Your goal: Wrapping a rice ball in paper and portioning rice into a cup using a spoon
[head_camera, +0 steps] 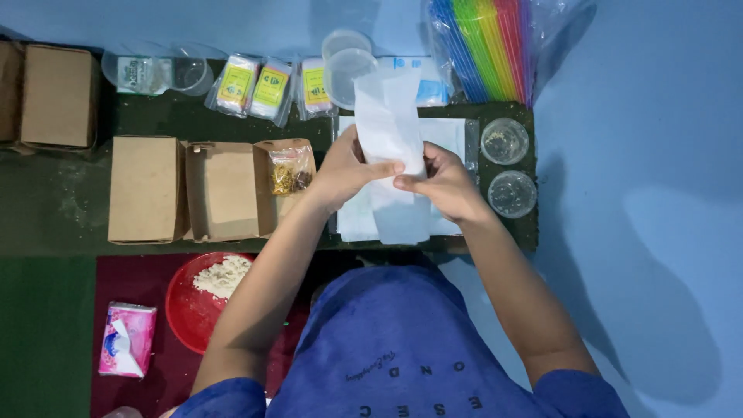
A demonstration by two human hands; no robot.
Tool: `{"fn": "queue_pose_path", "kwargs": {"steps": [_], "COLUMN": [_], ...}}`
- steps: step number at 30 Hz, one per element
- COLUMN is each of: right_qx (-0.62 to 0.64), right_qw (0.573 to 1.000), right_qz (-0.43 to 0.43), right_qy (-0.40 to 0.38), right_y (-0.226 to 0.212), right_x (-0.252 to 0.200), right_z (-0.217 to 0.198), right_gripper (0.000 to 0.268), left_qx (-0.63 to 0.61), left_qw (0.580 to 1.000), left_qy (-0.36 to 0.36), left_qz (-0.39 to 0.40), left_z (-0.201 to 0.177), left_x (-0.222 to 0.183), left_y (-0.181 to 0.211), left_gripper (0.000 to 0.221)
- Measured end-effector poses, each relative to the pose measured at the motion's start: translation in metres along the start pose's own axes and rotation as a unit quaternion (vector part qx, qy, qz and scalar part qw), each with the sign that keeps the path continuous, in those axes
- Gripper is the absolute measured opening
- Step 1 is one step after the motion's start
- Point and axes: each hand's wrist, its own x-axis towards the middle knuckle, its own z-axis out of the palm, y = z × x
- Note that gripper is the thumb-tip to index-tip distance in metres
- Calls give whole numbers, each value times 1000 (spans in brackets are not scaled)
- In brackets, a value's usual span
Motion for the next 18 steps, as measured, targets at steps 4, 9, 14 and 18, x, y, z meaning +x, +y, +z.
{"fn": "queue_pose_path", "kwargs": {"steps": [4,9,14,18], "right_qx": [-45,-68,-137,-221], "right_qw": [999,994,984,965], "right_qz": [18,89,112,141], "right_qy": [14,-11,16,22], "right_y": [-2,-14,-24,-38], "right_x": [-5,-8,-10,-14], "right_z": [-9,-13,-11,-7], "right_gripper": [43,57,56,60], "left_qx": [114,398,461,490], "left_qw": [979,837,770,721], "left_qy": [10,-96,-141,-195], "left_qz": [166,364,418,450], "left_z": [-22,-44,-43,-38], "left_x": [-7,3,8,17], "left_y": [36,92,108,114], "left_gripper": [85,32,12,14]}}
